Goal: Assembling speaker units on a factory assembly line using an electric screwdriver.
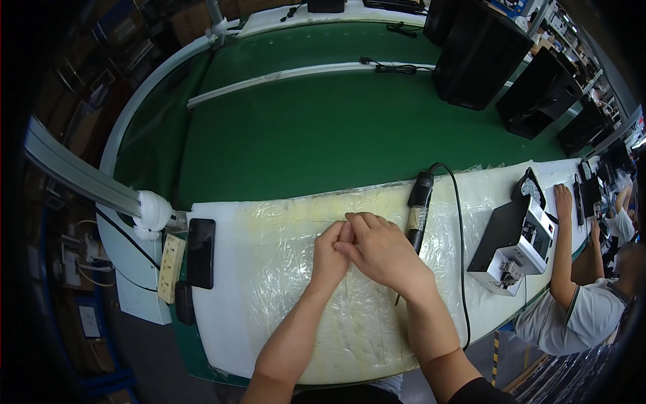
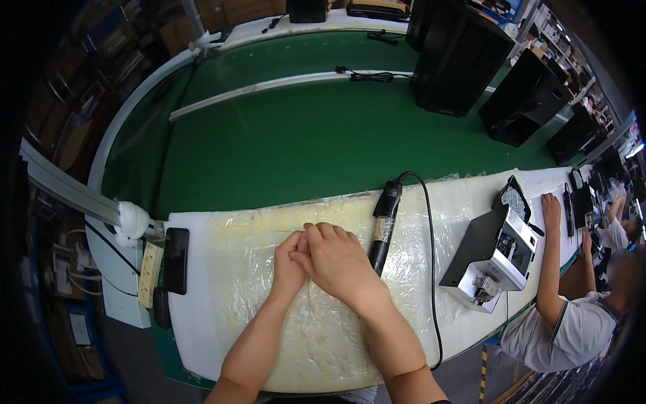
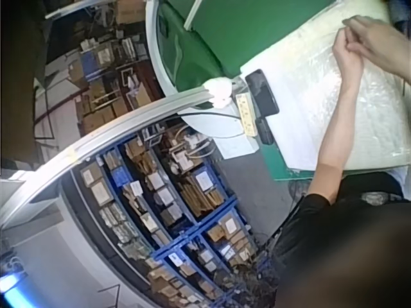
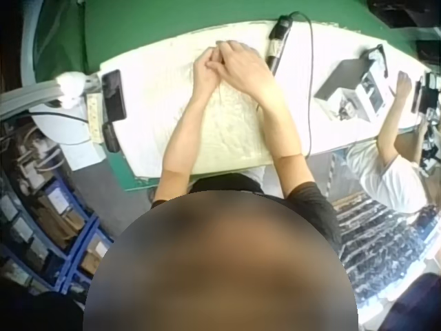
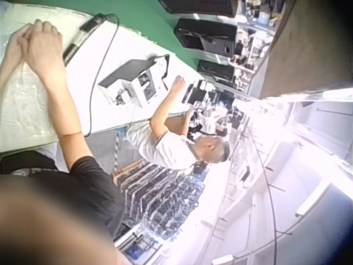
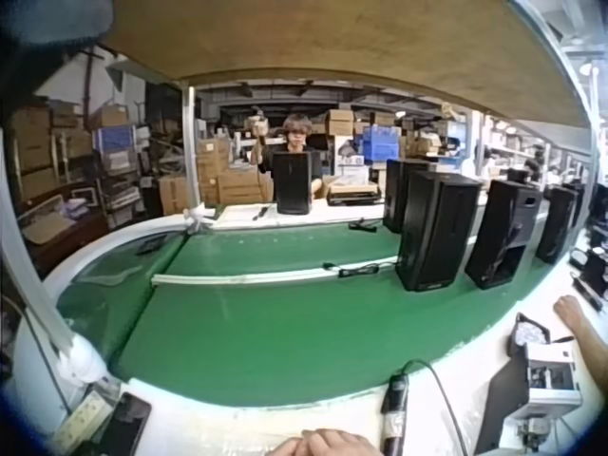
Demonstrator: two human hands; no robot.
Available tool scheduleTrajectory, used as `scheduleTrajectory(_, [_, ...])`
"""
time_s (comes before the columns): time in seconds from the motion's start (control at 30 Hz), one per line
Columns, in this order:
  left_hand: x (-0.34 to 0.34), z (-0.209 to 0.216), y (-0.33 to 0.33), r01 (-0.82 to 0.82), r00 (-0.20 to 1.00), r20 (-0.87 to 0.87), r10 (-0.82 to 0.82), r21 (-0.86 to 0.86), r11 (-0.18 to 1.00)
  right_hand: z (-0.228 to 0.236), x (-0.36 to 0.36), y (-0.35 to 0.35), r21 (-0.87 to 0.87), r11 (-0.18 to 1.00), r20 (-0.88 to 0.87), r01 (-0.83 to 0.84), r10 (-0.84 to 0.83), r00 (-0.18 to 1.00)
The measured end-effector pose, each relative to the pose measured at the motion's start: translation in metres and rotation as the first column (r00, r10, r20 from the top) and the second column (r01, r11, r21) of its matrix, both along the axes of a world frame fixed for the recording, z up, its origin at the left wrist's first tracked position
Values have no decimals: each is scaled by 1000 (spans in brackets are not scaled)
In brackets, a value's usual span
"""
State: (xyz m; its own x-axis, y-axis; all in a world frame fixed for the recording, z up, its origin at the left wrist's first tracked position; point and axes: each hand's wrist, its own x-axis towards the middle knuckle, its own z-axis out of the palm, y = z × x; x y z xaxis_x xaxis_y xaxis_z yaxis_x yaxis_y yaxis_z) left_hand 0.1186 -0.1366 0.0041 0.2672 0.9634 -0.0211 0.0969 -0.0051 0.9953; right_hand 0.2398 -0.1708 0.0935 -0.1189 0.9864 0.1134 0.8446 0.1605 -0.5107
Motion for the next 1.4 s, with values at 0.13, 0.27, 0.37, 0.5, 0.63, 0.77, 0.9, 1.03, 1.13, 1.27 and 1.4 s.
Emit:
scheduleTrajectory(0.13, [0,0,-2,-8,999,32,8,-6,1000,6,1,-1,-45,999,23,-10,11,1000])
scheduleTrajectory(0.27, [1,-3,-3,-9,990,138,14,-35,999,25,3,-7,26,999,3,-34,34,999])
scheduleTrajectory(0.37, [0,1,-2,12,988,155,4,-105,994,30,1,-5,83,997,-133,-5,16,991])
scheduleTrajectory(0.5, [2,-4,0,11,990,140,0,-79,997,13,3,-2,111,993,-43,32,-27,999])
scheduleTrajectory(0.63, [0,2,1,4,998,61,0,-56,998,5,1,2,-8,1000,-9,20,-20,1000])
scheduleTrajectory(0.77, [-1,0,0,-9,999,43,12,-63,998,10,-1,1,-54,999,16,-7,7,1000])
scheduleTrajectory(0.9, [2,3,-3,-23,985,168,38,-90,996,29,0,-4,-8,1000,-42,-12,11,999])
scheduleTrajectory(1.03, [1,-6,-1,3,990,140,7,-74,997,21,0,-2,121,993,-94,16,-4,996])
scheduleTrajectory(1.13, [2,-1,0,-7,993,115,12,-40,999,3,1,4,82,996,-79,27,-21,997])
scheduleTrajectory(1.27, [2,2,0,-34,994,98,38,-41,999,1,-2,4,-19,1000,-30,-9,9,1000])
scheduleTrajectory(1.4, [-1,3,-1,-10,996,85,14,-47,999,21,-1,1,17,1000,-54,-14,15,998])
